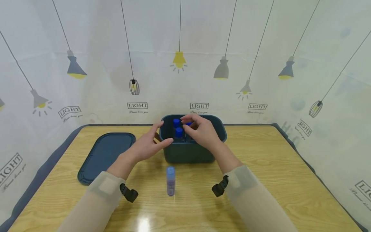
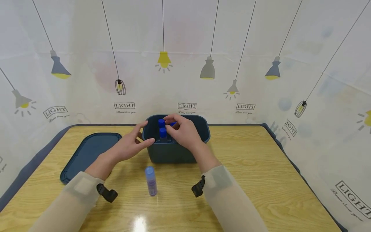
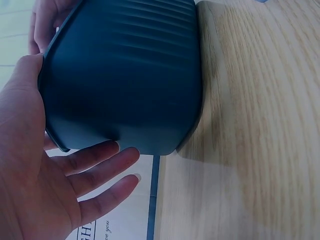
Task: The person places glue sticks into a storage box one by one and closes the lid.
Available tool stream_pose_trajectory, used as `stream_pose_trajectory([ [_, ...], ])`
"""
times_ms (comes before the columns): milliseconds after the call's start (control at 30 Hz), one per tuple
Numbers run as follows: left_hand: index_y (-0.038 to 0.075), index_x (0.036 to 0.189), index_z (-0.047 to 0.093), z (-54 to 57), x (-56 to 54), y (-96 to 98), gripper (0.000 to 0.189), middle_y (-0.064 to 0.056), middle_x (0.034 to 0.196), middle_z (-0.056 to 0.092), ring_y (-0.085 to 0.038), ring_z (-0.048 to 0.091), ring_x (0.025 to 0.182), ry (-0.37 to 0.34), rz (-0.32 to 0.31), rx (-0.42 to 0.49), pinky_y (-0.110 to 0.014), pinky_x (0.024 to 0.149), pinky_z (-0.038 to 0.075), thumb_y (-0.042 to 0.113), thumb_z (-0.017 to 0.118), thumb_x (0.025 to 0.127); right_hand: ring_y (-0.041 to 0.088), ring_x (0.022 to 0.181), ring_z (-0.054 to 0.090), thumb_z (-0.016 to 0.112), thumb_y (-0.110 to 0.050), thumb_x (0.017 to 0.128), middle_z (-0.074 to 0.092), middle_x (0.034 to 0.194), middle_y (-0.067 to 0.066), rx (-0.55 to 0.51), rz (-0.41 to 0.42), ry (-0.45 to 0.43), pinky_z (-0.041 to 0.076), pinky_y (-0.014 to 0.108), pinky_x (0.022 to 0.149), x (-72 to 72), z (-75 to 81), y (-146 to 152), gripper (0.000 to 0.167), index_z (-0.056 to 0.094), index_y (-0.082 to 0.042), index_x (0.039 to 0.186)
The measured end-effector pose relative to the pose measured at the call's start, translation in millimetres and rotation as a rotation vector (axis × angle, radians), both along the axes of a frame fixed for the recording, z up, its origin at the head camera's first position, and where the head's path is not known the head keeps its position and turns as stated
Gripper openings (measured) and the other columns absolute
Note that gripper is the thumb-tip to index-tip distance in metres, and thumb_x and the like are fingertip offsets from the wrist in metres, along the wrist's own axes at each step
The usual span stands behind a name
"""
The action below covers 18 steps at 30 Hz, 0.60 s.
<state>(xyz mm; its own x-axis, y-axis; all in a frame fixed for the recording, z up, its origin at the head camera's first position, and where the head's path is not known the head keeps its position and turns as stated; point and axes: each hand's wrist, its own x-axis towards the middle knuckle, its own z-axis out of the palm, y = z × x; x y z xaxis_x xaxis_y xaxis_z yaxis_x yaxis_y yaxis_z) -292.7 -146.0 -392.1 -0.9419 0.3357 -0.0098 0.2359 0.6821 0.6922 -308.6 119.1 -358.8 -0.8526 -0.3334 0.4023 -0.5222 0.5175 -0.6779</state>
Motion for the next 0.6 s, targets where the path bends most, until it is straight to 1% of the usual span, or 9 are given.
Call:
stream_pose_trajectory([
  [133,0.034,0.178,0.011,-0.5,0.9,-0.3,0.103,-0.015,0.143,0.064,-0.032,0.07,0.118,-0.001,-0.002,-0.001,-0.048,0.093,0.061,0.082,0.056,0.099,0.021,0.096,0.073,0.072,-0.017,0.107,0.08,0.126,0.007,0.041,0.029,0.053,0.062,0.036,0.081,8.4,5.9,-3,0.029,0.074,-0.012,0.136],
  [233,0.034,0.178,0.01,-0.2,0.9,-0.6,0.103,-0.014,0.142,0.064,-0.031,0.07,0.117,0.001,0.0,-0.001,-0.048,0.092,0.061,0.083,0.056,0.099,0.019,0.093,0.073,0.073,-0.017,0.107,0.08,0.125,0.005,0.047,0.07,0.068,0.061,0.035,0.079,19.3,12.5,-4,0.028,0.075,-0.013,0.135],
  [300,0.034,0.178,0.01,0.1,0.7,-0.8,0.104,-0.014,0.142,0.064,-0.031,0.07,0.117,0.005,0.001,-0.002,-0.047,0.091,0.061,0.083,0.056,0.099,0.017,0.091,0.073,0.072,-0.017,0.107,0.08,0.126,0.007,0.049,0.108,0.074,0.061,0.034,0.078,27.7,14.5,-4,0.029,0.075,-0.012,0.135],
  [467,0.035,0.178,0.01,0.1,-0.1,-1.3,0.104,-0.012,0.141,0.065,-0.03,0.071,0.116,0.011,-0.002,-0.006,-0.047,0.09,0.061,0.084,0.056,0.098,0.014,0.09,0.072,0.074,-0.014,0.105,0.08,0.127,0.008,0.033,0.185,0.064,0.062,0.031,0.08,49.1,9.5,-3,0.028,0.076,-0.007,0.133],
  [600,0.036,0.178,0.009,-0.6,-0.4,-1.5,0.104,-0.012,0.141,0.066,-0.03,0.071,0.116,0.012,-0.005,-0.006,-0.047,0.091,0.061,0.084,0.056,0.099,0.012,0.087,0.07,0.075,-0.013,0.105,0.079,0.124,0.008,0.017,0.236,0.027,0.061,0.029,0.079,64.0,2.3,-2,0.026,0.076,-0.008,0.13],
])
